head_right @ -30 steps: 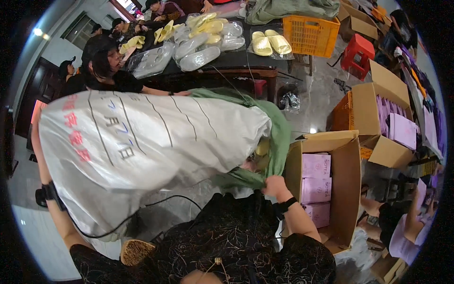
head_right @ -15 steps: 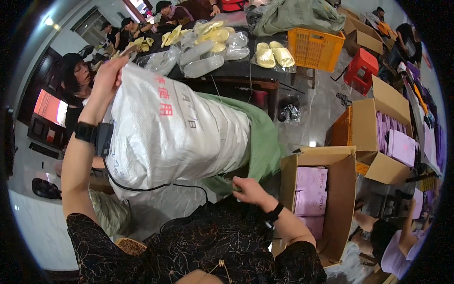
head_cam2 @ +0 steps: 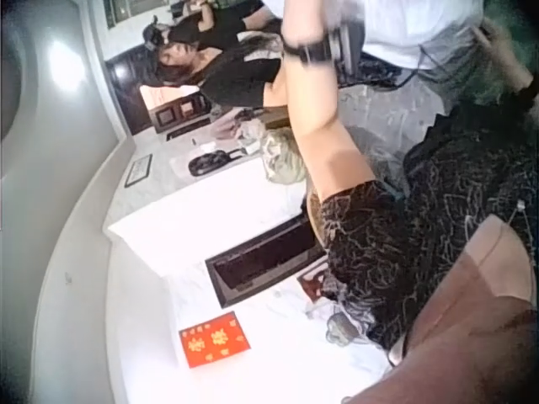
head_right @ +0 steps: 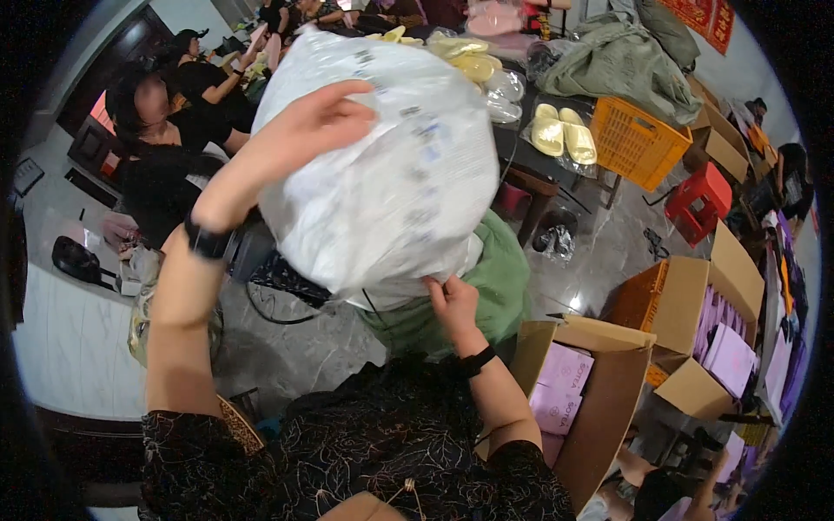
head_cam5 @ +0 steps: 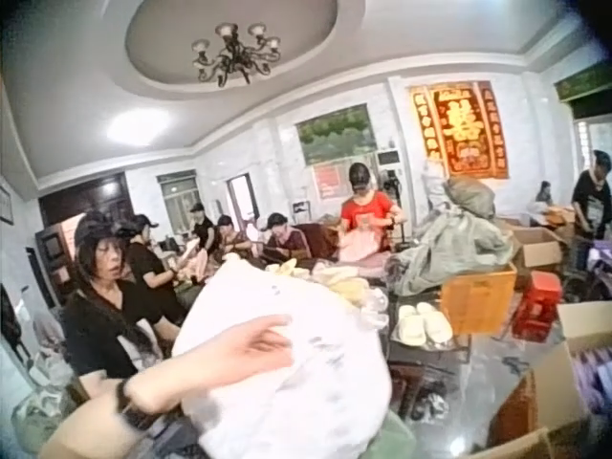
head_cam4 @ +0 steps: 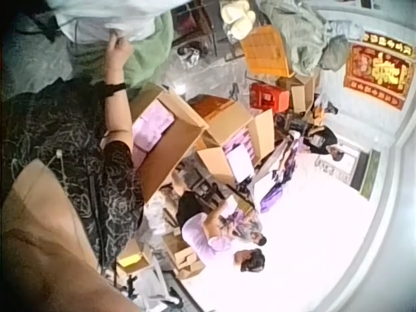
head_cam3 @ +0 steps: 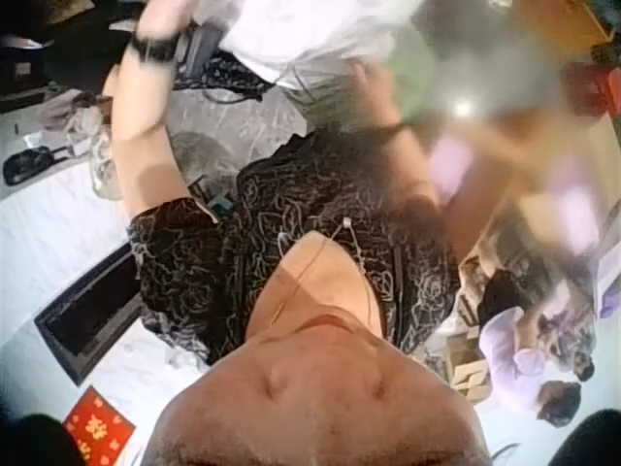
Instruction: Packing sandals into plastic bags and organizing them into larger containers in a factory setting.
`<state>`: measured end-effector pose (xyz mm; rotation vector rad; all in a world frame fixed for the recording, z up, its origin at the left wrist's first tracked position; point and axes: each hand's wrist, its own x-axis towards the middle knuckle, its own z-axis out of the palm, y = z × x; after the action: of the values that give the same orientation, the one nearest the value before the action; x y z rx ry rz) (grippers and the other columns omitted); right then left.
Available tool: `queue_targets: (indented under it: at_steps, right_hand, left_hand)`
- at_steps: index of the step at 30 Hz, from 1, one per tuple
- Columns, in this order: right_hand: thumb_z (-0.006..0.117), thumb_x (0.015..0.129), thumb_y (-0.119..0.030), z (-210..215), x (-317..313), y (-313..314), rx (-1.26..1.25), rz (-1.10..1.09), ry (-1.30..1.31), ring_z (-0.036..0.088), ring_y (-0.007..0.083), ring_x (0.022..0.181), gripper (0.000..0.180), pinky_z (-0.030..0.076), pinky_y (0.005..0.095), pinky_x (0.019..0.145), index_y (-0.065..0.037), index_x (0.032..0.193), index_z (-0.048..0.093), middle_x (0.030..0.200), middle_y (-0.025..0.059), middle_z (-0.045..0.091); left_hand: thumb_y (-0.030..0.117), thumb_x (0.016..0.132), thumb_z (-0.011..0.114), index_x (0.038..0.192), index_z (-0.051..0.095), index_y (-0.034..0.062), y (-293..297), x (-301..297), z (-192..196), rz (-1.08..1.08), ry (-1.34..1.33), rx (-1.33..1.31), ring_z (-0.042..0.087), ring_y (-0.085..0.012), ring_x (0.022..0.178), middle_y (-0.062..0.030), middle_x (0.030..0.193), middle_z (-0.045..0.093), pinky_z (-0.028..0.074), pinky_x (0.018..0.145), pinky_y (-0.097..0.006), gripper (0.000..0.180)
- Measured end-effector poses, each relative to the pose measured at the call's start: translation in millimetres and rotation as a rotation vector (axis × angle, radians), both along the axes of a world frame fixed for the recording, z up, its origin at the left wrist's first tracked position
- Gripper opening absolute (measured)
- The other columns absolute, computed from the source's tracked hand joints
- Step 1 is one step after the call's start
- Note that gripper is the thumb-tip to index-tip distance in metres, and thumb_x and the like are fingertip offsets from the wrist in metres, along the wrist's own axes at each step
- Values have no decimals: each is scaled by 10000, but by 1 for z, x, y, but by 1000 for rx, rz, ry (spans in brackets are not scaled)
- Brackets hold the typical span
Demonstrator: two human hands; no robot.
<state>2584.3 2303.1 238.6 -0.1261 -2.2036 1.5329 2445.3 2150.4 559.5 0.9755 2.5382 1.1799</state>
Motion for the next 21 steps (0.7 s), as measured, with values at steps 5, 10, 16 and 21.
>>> queue_targets:
  at_steps: [5, 10, 16, 21]
  right_hand:
    - [670, 821, -132, -17, -11, -12, 84, 52, 245, 505, 347, 476, 265, 393, 397, 454, -34, 630, 516, 541, 170, 478]
    - [681, 789, -214, -94, 6, -34, 322, 208, -63, 563, 368, 522, 177, 470, 426, 509, -45, 744, 656, 591, 168, 573]
    - [754, 721, -519, -63, 63, -8, 196, 309, -524, 641, 398, 845, 652, 509, 434, 734, 13, 1068, 611, 959, 218, 662]
    - [674, 817, -302, -56, 107, 21, 184, 609, -551, 662, 295, 767, 269, 510, 371, 698, -53, 917, 695, 857, 146, 693]
  left_hand:
    - [396, 539, 848, 1397, 449, 161, -72, 53, -30, 7, 630, -300, 360, -410, 1315, -163, 1441, 397, 267, 1119, -477, 975]
    - [-5, 676, 637, 1031, 715, 128, -61, 49, -107, 4, 843, -123, 596, -270, 1060, -32, 1107, 671, 431, 977, -427, 386]
    - [85, 877, 557, 989, 690, 13, -56, 16, -123, 366, 599, 305, 638, -199, 862, -139, 880, 691, 498, 758, -304, 188]
    - [153, 952, 545, 961, 680, -38, -90, -61, 19, 519, 689, 614, 528, -80, 650, -17, 762, 634, 426, 598, -224, 235]
